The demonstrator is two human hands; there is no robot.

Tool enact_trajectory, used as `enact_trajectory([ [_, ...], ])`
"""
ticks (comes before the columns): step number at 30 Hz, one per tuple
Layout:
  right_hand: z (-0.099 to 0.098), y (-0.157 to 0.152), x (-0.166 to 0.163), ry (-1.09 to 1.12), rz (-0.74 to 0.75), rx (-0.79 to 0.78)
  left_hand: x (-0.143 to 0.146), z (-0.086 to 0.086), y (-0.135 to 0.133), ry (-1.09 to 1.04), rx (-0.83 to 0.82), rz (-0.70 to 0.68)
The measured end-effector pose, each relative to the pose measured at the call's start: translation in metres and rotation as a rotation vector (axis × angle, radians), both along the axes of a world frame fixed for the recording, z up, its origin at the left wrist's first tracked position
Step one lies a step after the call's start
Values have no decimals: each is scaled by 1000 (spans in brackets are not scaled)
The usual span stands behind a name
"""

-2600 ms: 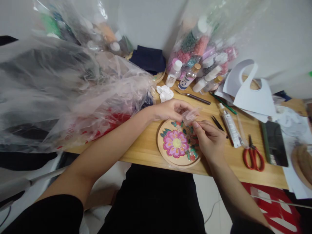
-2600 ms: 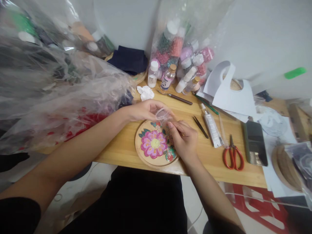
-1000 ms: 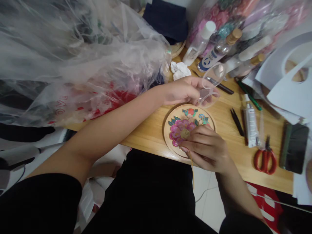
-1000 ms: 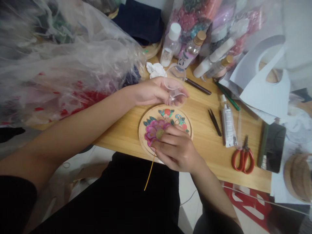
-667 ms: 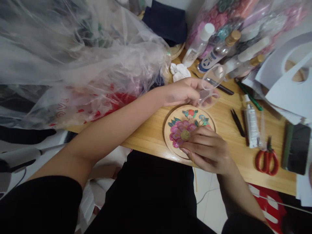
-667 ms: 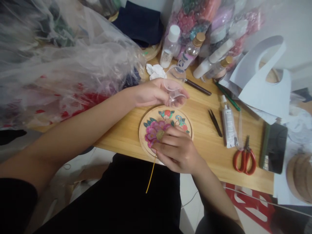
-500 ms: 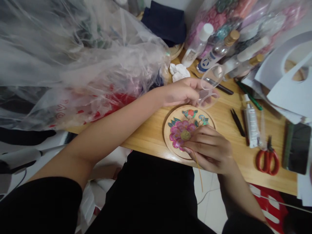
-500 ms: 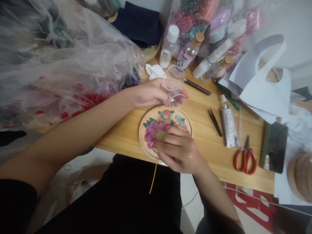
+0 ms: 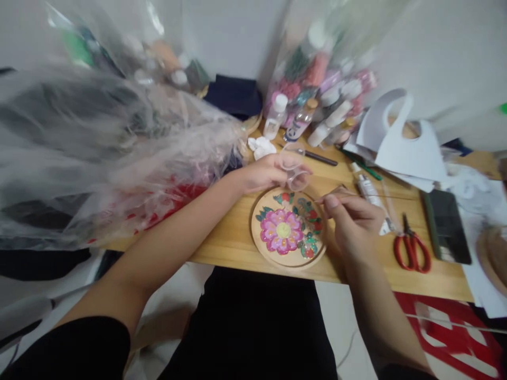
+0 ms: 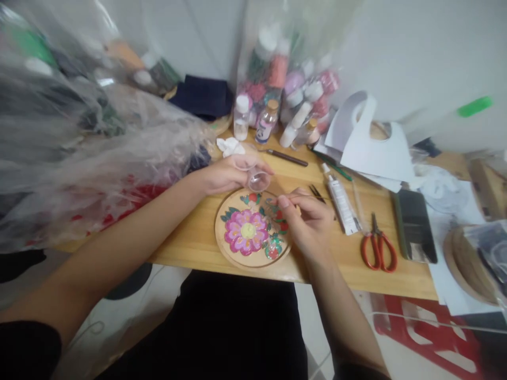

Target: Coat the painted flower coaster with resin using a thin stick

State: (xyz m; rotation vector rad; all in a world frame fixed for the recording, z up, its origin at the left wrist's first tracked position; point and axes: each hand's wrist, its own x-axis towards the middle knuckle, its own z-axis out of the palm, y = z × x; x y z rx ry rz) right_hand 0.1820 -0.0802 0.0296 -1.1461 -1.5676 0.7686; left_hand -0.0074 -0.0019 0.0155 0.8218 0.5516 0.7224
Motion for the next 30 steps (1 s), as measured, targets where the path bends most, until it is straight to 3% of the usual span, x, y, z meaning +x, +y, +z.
enact_trajectory([
  [6, -4, 4, 0, 80, 99, -160, -2, 1, -2, -44, -147, 3],
  [12, -1, 4, 2, 158, 195, -253, 1, 0, -4, 29, -42, 96],
  [20, -4, 15, -4, 276, 238, -256, 0, 7, -12, 56, -6, 236],
  [30, 25, 11, 3, 310, 301, -332, 14, 18, -23, 155, -64, 375],
])
